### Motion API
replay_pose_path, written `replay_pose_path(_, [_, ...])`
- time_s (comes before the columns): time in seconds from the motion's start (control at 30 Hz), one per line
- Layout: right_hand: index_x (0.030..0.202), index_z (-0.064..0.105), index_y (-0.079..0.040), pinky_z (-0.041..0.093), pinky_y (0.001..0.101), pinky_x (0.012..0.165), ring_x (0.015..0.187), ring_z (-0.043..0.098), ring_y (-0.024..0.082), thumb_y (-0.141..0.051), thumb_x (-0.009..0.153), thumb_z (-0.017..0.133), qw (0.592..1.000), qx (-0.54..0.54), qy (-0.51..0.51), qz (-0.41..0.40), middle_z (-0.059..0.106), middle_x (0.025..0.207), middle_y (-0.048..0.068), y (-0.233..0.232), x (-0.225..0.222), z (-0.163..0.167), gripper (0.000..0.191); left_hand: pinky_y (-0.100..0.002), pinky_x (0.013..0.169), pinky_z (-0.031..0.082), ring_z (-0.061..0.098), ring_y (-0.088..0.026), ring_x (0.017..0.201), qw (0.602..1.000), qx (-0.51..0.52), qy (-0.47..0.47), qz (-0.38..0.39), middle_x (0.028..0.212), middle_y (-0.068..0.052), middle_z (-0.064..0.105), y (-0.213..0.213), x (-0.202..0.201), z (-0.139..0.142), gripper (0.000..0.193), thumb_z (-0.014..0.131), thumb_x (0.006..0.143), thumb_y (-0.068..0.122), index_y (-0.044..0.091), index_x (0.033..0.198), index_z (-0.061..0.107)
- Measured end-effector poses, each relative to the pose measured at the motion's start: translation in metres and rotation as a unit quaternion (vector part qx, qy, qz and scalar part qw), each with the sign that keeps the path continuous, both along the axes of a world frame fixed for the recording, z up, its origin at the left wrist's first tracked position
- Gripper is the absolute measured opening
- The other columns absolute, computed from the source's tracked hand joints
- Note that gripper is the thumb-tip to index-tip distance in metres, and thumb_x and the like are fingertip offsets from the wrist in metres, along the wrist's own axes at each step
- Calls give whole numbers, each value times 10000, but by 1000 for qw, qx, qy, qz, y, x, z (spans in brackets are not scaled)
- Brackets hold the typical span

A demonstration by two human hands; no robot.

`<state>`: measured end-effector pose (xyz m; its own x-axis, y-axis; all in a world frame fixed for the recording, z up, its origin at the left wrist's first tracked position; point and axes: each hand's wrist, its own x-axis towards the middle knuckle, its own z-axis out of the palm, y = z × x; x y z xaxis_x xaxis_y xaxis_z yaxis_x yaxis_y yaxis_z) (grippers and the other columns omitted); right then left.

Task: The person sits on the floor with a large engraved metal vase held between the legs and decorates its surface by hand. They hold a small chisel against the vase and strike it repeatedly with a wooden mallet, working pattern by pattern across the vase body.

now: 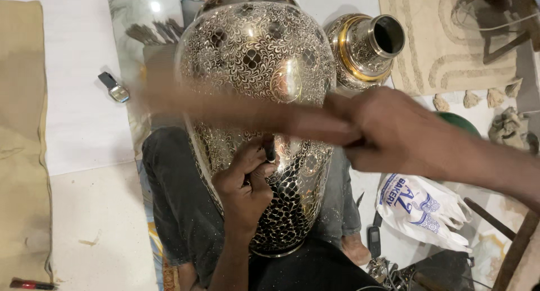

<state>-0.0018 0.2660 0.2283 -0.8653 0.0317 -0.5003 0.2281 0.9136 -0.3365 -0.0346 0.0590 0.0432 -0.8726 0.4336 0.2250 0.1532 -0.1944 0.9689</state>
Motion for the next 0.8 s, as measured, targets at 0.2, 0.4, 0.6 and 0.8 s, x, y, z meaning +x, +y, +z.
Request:
replay_pose_path(0.2, [855,526,8,471,337,412,467,619,200,-31,703,602,982,-92,151,-72,614,552,96,-7,1,-1,174,-236,749,651,777,-156,913,1000,16,-2,-1,1153,-160,764,0,-1,1,233,613,958,-142,-29,1149,684])
replay_pose_path(0.4, [948,577,-84,492,344,448,479,614,213,-50,738,614,993,19,-66,-95,614,673,75,6,7,-8,215,-234,707,624,773,-152,825,998,-36,-45,-24,984,-118,798,-2,-1,1,249,614,937,-143,-13,1115,732])
replay_pose_path(0.6, [934,643,-40,491,300,423,463,657,111,-93,739,727,975,-134,118,-132,676,635,27,14,45,-49,219,-261,736,666,769,-148,832,983,152,-100,15,984,-110,782,-9,-9,6,413,635,897,-134,56,1264,640])
replay_pose_path(0.8, [910,620,3,412,320,369,437,570,140,-105,760,822,840,-249,130,-464,619,585,63,-15,95,-113,274,-238,653,648,769,-147,777,992,94,-52,-63,950,-125,796,-12,-13,-3,412,700,918,-84,60,1302,665])
